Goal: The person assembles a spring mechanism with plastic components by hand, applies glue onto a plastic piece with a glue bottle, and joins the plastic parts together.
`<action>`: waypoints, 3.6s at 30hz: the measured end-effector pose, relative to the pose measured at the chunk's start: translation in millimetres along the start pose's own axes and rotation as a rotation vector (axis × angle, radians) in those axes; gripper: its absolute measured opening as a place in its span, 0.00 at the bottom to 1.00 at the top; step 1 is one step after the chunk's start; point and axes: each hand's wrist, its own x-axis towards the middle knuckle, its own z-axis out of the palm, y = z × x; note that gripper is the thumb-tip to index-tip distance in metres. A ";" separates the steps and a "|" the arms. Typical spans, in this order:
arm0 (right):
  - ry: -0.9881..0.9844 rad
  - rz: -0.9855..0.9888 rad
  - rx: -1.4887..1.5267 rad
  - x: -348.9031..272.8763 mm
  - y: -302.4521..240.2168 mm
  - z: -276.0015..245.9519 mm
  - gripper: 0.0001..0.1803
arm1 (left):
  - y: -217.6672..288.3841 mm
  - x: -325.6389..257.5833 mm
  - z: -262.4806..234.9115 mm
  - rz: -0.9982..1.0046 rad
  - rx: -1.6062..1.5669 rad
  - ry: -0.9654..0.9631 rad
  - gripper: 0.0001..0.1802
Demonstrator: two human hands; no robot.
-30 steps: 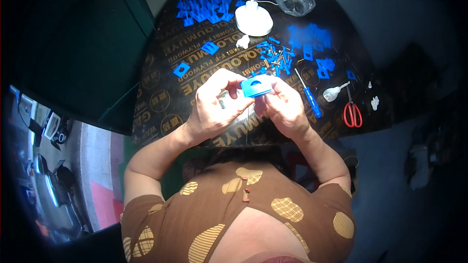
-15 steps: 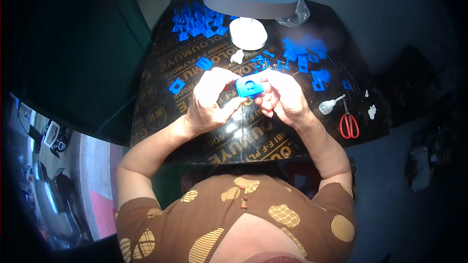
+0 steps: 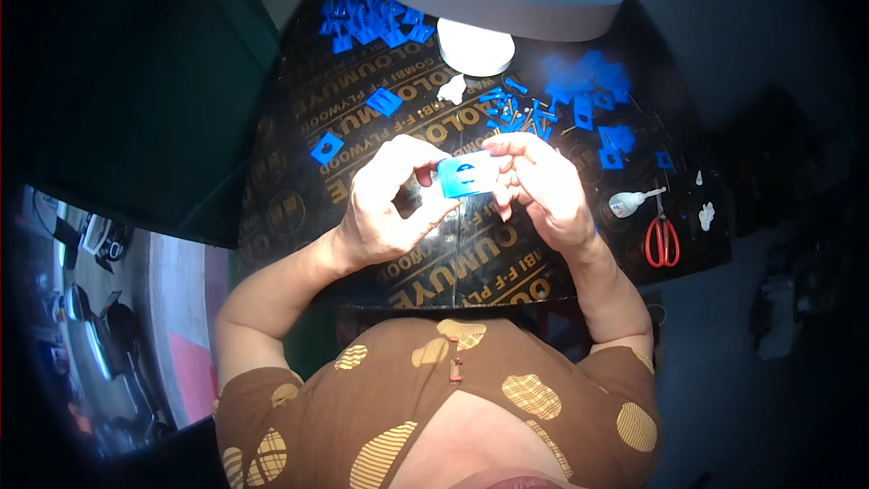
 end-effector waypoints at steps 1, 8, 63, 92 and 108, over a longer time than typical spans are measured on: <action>-0.011 0.003 -0.076 0.0 -1.9 0.4 0.20 | -0.1 -0.4 -0.7 -0.018 -0.023 -0.006 0.20; -0.108 0.050 -0.276 -0.4 -4.7 2.7 0.31 | -2.6 -1.0 1.8 -0.033 -0.057 -0.039 0.18; -0.119 -0.203 -0.443 1.3 17.9 1.7 0.23 | -7.9 -7.9 -0.2 0.048 -0.101 -0.057 0.23; -0.094 -0.259 -0.602 1.1 7.6 4.4 0.21 | -5.0 -5.6 -1.8 0.074 -0.059 -0.063 0.17; -0.039 -0.493 -0.760 5.6 11.4 5.6 0.23 | -3.3 -9.3 -7.0 -0.566 -0.589 -0.164 0.10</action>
